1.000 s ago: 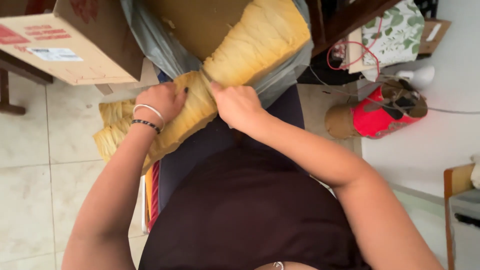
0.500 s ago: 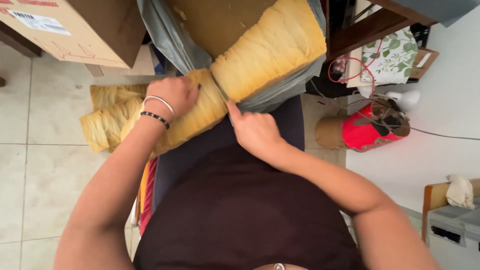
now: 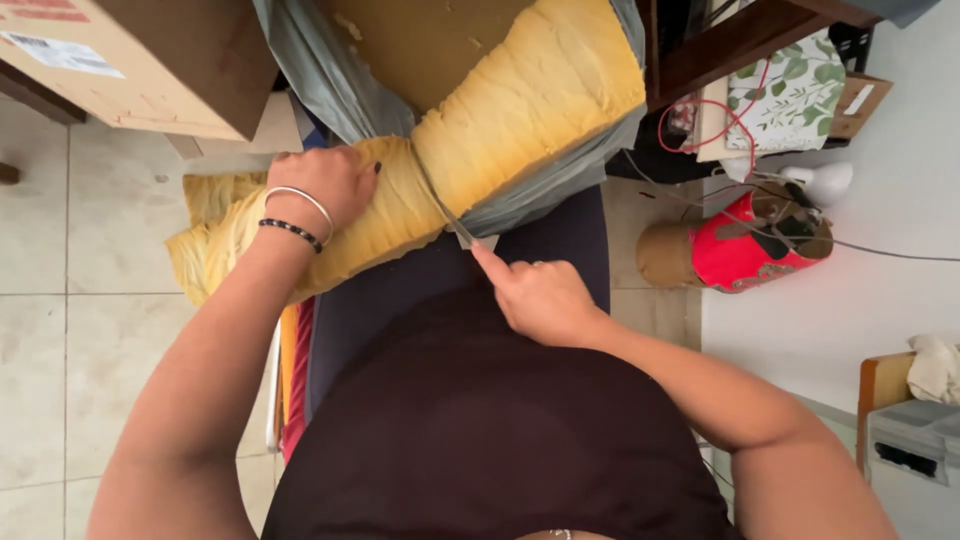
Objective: Cutting a large block of yellow foam into smaller rectangular pieces using a knife
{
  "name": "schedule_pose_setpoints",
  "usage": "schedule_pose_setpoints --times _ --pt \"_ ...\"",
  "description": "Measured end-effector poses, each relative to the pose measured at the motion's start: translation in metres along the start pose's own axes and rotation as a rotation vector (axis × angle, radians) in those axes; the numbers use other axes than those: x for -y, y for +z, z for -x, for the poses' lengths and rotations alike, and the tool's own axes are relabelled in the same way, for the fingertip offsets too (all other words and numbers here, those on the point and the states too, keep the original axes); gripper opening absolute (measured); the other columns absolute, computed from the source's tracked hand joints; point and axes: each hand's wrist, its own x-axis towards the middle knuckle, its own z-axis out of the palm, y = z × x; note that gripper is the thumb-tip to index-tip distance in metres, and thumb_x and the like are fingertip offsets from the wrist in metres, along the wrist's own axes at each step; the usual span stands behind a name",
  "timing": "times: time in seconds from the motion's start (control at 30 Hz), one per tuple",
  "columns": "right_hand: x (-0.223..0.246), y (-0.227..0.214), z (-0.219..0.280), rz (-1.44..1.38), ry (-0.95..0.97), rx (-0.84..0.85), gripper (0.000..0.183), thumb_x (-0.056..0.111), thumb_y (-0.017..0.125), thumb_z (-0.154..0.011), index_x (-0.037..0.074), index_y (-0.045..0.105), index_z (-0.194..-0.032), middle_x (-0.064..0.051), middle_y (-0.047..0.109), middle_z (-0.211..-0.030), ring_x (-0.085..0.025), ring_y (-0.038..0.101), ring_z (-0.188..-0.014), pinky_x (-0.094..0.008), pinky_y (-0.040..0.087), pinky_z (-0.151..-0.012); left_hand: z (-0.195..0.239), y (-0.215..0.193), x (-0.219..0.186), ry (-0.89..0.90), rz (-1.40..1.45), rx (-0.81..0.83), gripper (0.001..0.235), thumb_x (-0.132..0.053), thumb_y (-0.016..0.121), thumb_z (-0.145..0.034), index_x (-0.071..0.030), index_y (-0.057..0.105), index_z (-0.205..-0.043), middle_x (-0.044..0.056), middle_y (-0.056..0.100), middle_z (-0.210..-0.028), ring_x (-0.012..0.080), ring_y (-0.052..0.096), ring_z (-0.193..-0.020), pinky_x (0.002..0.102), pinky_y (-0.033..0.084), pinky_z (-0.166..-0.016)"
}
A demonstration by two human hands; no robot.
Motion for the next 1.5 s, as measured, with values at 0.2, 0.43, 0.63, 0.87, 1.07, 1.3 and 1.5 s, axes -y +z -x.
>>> schedule_pose_setpoints --times 0.2,0.43,0.63,0.87,1.07,1.3,1.5 --pt "-0.026 -0.03 0.027 -0.148 0.032 0.081 0.056 0.019 0.048 -0.095 0.022 0.049 -0.151 -0.011 0.067 -0.061 -0.036 0.071 -0.058 -0.049 0.059 -0.054 0.011 -0.012 0.002 0.001 0.09 0.097 0.06 -0.064 0.036 -0.1 -0.019 0.073 -0.117 0.013 0.079 -0.107 0.038 0.074 -0.106 0.051 0.054 -0.095" --pt "-0.073 -0.065 -0.082 -0.06 0.147 -0.139 0.031 0.038 0.047 -0.108 0.02 0.063 -0.127 -0.007 0.072 -0.086 -0.032 0.074 -0.075 -0.047 0.058 -0.065 0.015 -0.004 0.003 0.042 0.028 0.035 0.058 -0.06 0.038 -0.101 -0.013 0.071 -0.109 0.016 0.079 -0.101 0.0388 0.075 -0.103 0.051 0.057 -0.093" --pt "-0.1 -0.007 -0.238 -0.324 0.172 0.17 0.025 0.024 0.037 -0.116 0.008 0.052 -0.103 0.0 0.052 -0.071 -0.014 0.045 -0.05 -0.031 0.041 -0.042 0.018 0.024 0.002 0.177 -0.122 -0.287 0.05 -0.055 0.046 -0.105 -0.014 0.065 -0.085 0.01 0.071 -0.069 0.0374 0.07 -0.063 0.053 0.056 -0.067" --pt "-0.106 0.01 -0.255 -0.177 0.124 0.355 0.031 0.03 0.034 -0.116 0.007 0.054 -0.111 -0.007 0.058 -0.073 -0.025 0.058 -0.062 -0.044 0.048 -0.057 0.042 0.012 -0.003 0.308 -0.256 -0.409 0.043 -0.043 0.054 -0.101 -0.018 0.052 -0.067 0.001 0.055 -0.048 0.0261 0.054 -0.04 0.042 0.046 -0.055" --pt "-0.113 0.027 -0.258 -0.216 0.114 0.243 0.031 0.031 0.035 -0.115 0.008 0.055 -0.112 -0.012 0.069 -0.087 -0.032 0.068 -0.07 -0.048 0.05 -0.057 0.069 -0.01 -0.017 0.395 -0.363 -0.431 0.041 -0.031 0.056 -0.101 -0.019 0.043 -0.064 -0.003 0.044 -0.043 0.0226 0.045 -0.036 0.039 0.036 -0.052" --pt "-0.104 0.018 -0.229 -0.203 -0.051 -0.502 0.022 0.024 0.049 -0.111 0.006 0.058 -0.102 -0.005 0.058 -0.077 -0.012 0.048 -0.047 -0.023 0.041 -0.037 0.07 0.018 0.0 0.264 -0.299 -0.529 0.045 -0.051 0.061 -0.102 -0.021 0.051 -0.071 -0.001 0.051 -0.048 0.022 0.053 -0.04 0.041 0.055 -0.062" --pt "-0.046 -0.049 -0.074 -0.197 0.035 -0.279 0.044 0.021 0.05 -0.1 0.026 0.053 -0.144 -0.008 0.066 -0.062 -0.032 0.07 -0.054 -0.048 0.058 -0.05 0.064 0.007 -0.005 0.296 -0.294 -0.575 0.043 -0.06 0.055 -0.094 -0.023 0.052 -0.073 -0.001 0.06 -0.051 0.0237 0.07 -0.055 0.04 0.053 -0.07"
